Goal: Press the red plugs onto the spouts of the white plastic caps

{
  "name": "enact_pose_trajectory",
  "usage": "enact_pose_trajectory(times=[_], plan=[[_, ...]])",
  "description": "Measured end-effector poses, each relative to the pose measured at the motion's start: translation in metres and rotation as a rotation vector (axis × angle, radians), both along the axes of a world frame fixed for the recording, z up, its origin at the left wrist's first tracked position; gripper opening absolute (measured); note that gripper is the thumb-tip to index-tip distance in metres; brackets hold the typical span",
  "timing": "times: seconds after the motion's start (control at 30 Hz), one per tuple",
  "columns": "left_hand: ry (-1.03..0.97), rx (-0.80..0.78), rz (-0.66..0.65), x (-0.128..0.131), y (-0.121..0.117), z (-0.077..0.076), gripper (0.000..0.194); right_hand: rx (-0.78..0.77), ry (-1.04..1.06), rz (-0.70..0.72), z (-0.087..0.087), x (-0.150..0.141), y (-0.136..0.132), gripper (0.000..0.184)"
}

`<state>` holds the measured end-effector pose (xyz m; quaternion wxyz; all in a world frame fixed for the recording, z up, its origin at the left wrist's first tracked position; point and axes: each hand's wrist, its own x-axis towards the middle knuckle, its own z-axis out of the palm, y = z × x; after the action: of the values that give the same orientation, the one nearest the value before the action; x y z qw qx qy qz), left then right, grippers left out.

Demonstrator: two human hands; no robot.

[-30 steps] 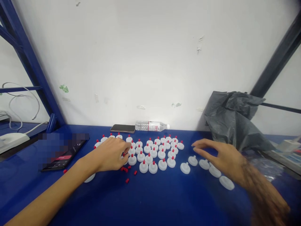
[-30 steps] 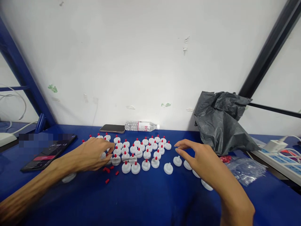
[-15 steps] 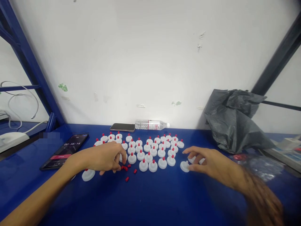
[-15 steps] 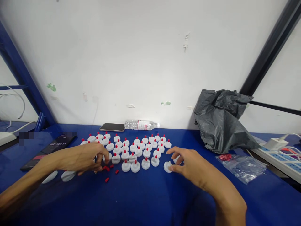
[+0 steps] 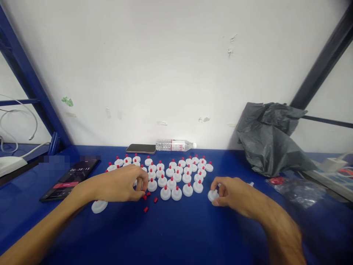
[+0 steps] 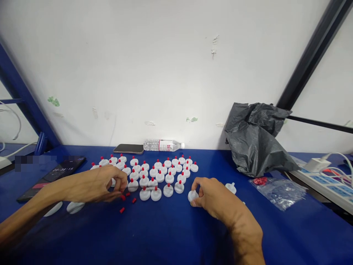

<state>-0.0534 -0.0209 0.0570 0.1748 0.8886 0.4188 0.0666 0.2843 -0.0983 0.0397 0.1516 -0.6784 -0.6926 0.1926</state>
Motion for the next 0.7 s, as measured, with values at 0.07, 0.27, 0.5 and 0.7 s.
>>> enact_pose_trajectory(times=[0.07, 0.27, 0.5, 0.7], plan=[[-0.038, -0.064, -0.018, 0.009, -0.006, 0.006, 0.009, 0.004, -0.007, 0.005, 0.002, 0.000, -0.002, 0.010], [-0.229, -0.017, -0.033, 0.027, -0.013, 0.001, 0.012, 0.080, 0.125, 0.115, 0.019, -0.007, -0.005, 0.004], [-0.527, 0.091, -0.118, 0.043, -0.014, -0.026, 0.015, 0.326, 0.002, 0.239, 0.018, -0.044, -0.012, 0.027], [-0.606, 0.059, -0.120, 0.049, -0.023, -0.032, 0.016, 0.297, -0.032, 0.335, 0.010, -0.066, -0.017, 0.034]])
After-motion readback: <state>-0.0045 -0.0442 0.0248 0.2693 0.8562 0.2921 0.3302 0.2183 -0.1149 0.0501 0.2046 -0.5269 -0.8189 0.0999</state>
